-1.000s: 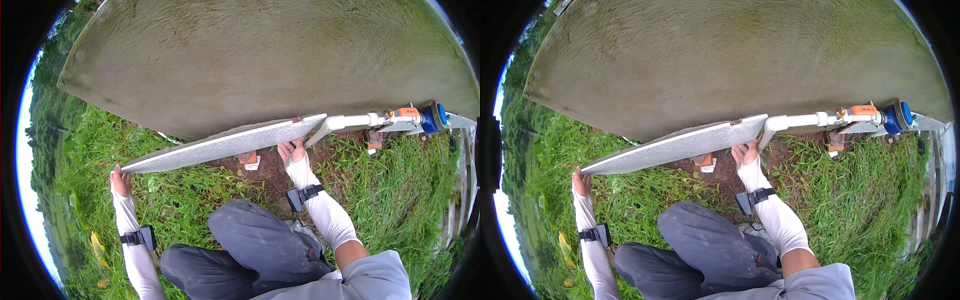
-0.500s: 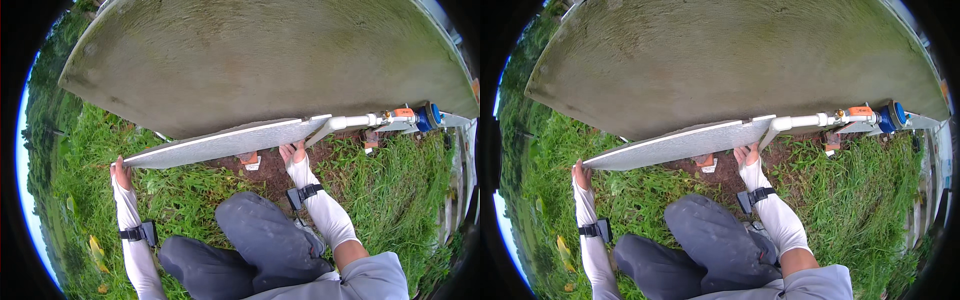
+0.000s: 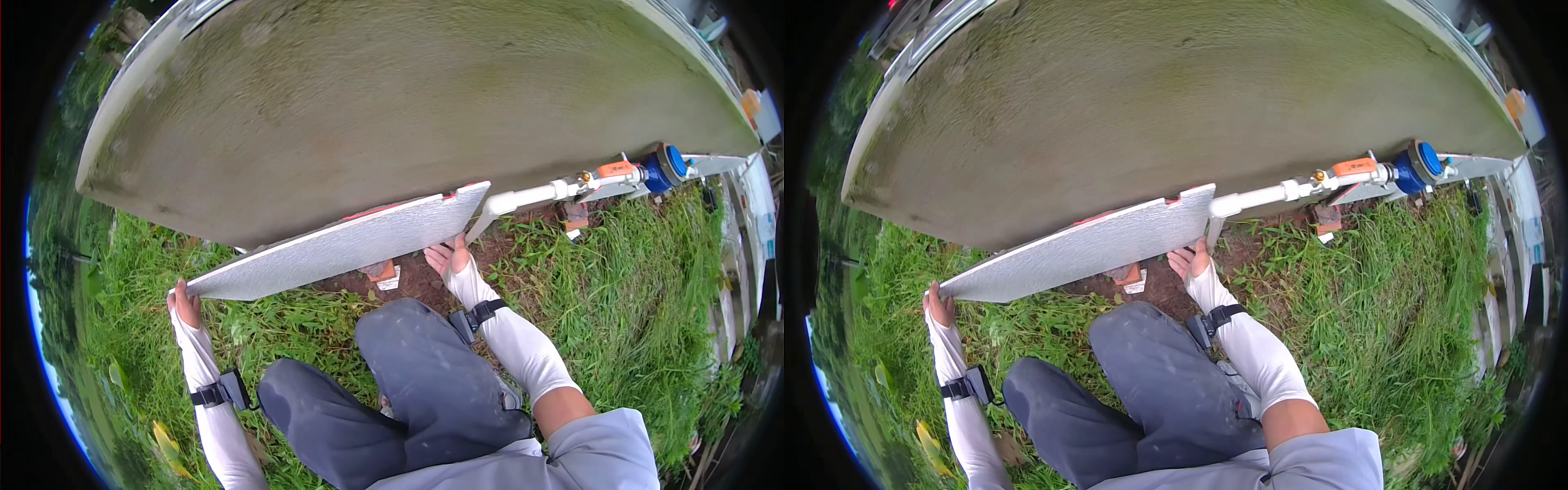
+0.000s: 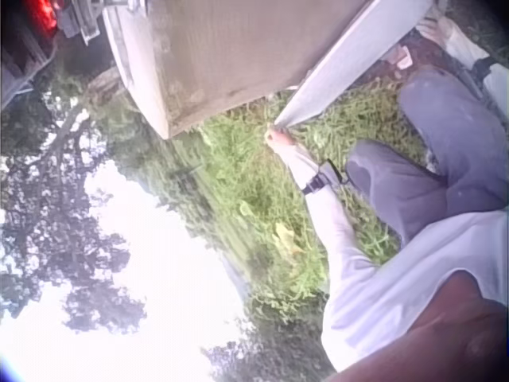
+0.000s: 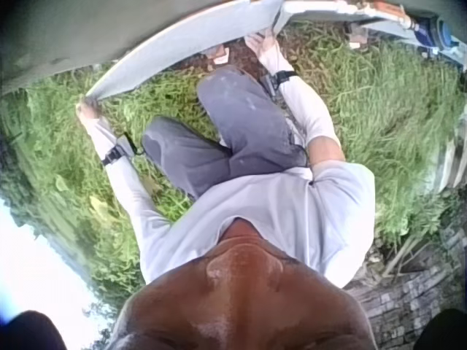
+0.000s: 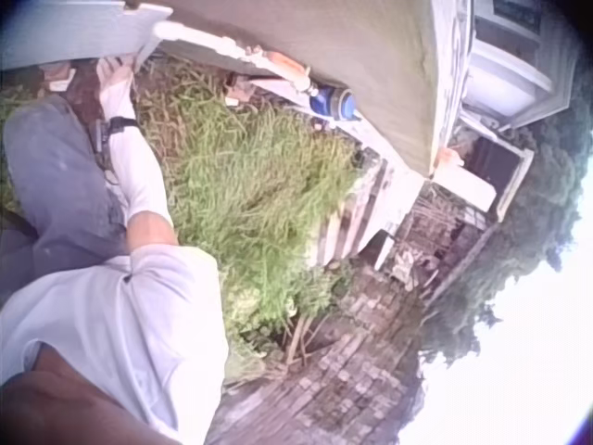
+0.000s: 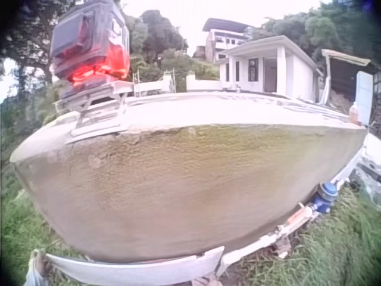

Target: Apply cement paste onto the back of a ceramic tile and attach it to the base wall under a utility pipe.

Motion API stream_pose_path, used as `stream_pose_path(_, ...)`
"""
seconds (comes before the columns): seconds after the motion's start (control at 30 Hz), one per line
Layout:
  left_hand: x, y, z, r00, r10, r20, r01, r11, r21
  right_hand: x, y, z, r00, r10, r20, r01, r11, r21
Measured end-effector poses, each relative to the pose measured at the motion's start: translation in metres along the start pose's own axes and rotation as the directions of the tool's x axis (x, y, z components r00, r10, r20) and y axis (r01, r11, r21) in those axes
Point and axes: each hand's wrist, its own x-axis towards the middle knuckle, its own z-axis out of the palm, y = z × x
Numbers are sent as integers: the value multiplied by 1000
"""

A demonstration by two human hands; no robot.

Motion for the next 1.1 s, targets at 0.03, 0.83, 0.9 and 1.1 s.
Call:
stream_pose_path(0.03, 1, -3, -3, 1000, 4, -14, -4, 1000, -1, -2, -1, -1, 999, -5, 35, 6, 999, -43)
stream_pose_path(0.83, 13, -31, -20, 951, 266, 159, -310, 844, 439, 3, -124, 2, 872, -151, 465, 469, -11, -883)
stream_pose_path(0.9, 15, -34, -22, 927, 317, 200, -374, 756, 538, -4, -125, 22, 870, -74, 488, 486, -46, -873)
stream_pose_path(1.1, 16, -33, -23, 979, 202, 28, -203, 957, 209, -15, -121, 26, 877, -71, 476, 478, 12, -878)
